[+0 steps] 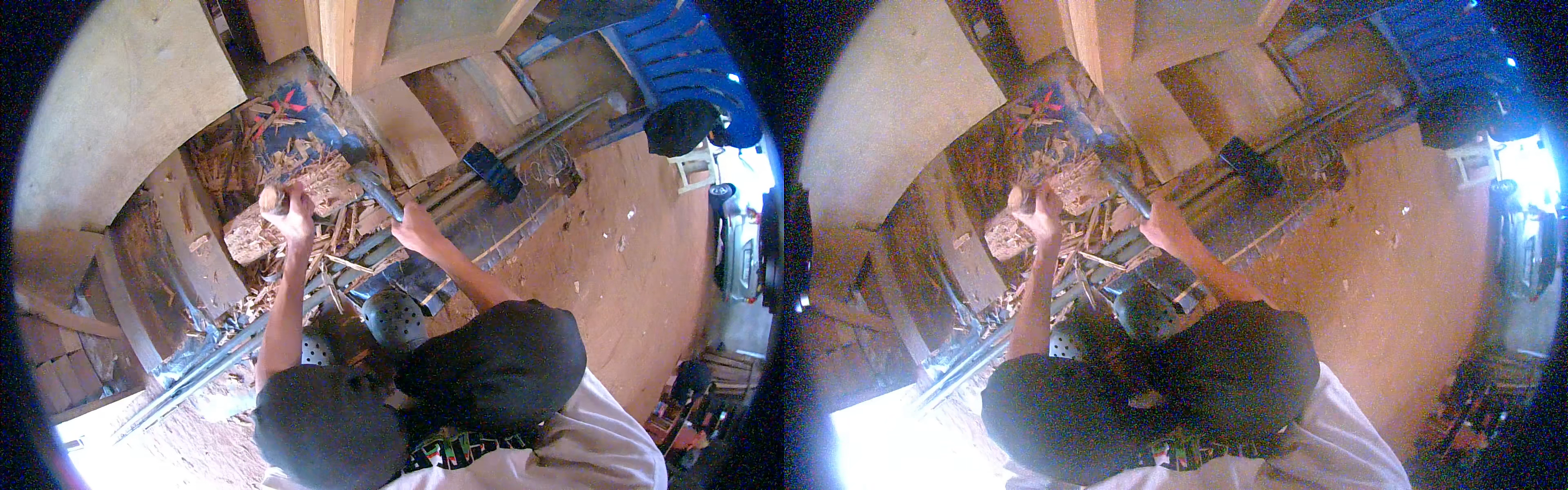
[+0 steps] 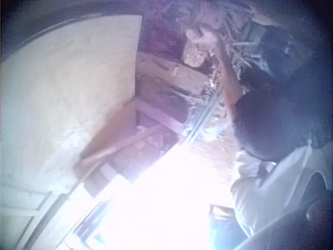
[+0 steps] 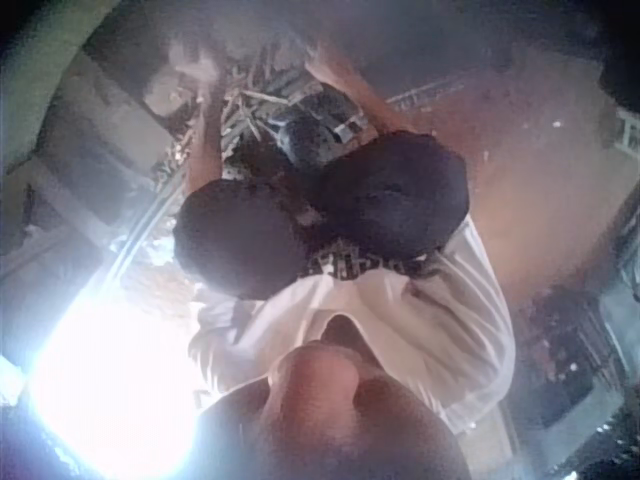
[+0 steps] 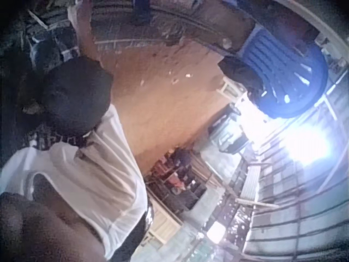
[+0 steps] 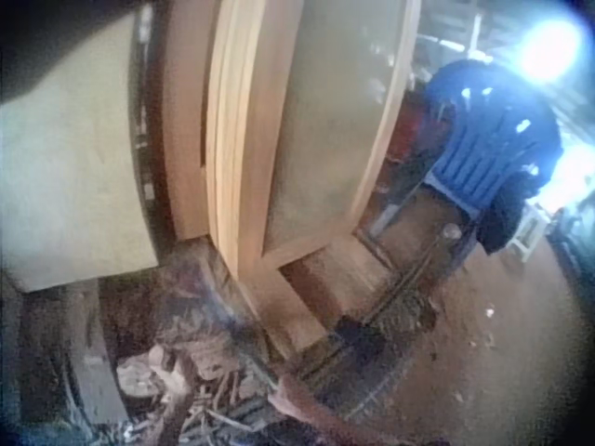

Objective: The person sits on the floor and uses a chisel and hammer to carve a small piece of wood. They repeatedly strike the chisel to remove wood shavings and shape the block.

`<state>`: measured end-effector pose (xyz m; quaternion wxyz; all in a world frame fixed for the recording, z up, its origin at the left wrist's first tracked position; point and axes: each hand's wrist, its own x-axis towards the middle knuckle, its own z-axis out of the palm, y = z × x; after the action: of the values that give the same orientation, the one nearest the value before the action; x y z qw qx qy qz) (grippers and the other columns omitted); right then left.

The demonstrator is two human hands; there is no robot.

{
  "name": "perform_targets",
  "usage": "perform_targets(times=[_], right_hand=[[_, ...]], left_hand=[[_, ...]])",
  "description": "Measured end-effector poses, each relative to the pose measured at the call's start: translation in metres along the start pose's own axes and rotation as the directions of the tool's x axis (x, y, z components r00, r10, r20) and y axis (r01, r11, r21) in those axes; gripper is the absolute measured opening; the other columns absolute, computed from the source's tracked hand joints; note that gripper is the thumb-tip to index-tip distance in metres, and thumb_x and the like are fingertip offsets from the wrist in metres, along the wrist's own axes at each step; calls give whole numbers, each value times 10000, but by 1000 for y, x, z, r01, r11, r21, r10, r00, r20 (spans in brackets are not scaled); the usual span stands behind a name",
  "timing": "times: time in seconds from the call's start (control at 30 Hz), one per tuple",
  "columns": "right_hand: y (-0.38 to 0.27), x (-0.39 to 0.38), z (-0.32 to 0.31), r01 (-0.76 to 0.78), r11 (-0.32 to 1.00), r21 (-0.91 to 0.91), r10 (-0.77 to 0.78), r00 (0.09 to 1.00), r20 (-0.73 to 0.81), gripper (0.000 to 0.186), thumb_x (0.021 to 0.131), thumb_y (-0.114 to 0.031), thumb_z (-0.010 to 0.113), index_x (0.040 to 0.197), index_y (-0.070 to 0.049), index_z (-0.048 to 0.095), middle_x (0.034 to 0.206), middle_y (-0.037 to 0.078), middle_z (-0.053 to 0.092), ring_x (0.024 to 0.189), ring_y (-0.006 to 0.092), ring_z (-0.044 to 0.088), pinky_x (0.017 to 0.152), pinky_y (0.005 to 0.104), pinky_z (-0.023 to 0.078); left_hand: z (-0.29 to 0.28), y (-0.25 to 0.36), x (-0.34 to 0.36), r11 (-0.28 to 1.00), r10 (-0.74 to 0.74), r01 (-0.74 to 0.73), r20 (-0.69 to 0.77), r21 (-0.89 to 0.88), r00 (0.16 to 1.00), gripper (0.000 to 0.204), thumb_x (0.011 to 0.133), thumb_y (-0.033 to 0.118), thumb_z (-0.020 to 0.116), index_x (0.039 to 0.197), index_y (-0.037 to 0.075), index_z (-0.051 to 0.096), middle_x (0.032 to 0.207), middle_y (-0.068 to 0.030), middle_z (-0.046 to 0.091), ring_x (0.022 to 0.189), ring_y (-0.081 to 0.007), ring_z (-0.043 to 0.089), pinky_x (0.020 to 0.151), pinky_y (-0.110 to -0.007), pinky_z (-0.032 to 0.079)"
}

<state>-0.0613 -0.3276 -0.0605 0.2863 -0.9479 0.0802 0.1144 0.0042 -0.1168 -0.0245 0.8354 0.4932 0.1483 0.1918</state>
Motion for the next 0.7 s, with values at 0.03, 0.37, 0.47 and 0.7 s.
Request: perform_targets(times=[0.03, 0.37, 0.47, 0.7], right_hand=[[0, 1, 1, -41, 999, -11, 42, 999, 11, 327, 692, -198, 653, 815, 88, 553, 736, 294, 586, 703, 444, 587, 635, 500, 479], [-12, -6, -12, 23, 1000, -13, -22, 999, 32, 328, 732, -217, 637, 803, 90, 548, 762, 304, 581, 752, 430, 594, 657, 479, 475], [-12, -6, -13, 55, 998, -28, -55, 998, -22, 340, 690, -219, 668, 868, 51, 561, 819, 296, 581, 753, 432, 582, 651, 496, 458], [-4, -2, -4, -29, 998, -53, 31, 999, 33, 363, 718, -224, 655, 922, 55, 544, 842, 280, 587, 799, 433, 576, 715, 473, 472]], left_hand=[[-3, -1, 0, 977, -138, 124, -73, -172, 988, 190, 764, -10, 580, 714, 93, 429, 532, 10, 427, 397, -60, 356, 347, -208, 269], [17, 33, 18, 915, 163, -135, 42, -381, 986, 160, 749, 21, 501, 748, 107, 366, 557, -11, 376, 427, -89, 326, 346, -221, 264], [20, 26, 14, 981, 180, -155, 247, -120, 952, 108, 789, 31, 466, 748, 83, 380, 562, -14, 391, 436, -75, 344, 354, -220, 273], [-10, 8, 24, 997, 35, -21, 205, -71, 978, 134, 819, 47, 526, 860, 98, 408, 524, 2, 370, 405, -79, 338, 365, -218, 265]])
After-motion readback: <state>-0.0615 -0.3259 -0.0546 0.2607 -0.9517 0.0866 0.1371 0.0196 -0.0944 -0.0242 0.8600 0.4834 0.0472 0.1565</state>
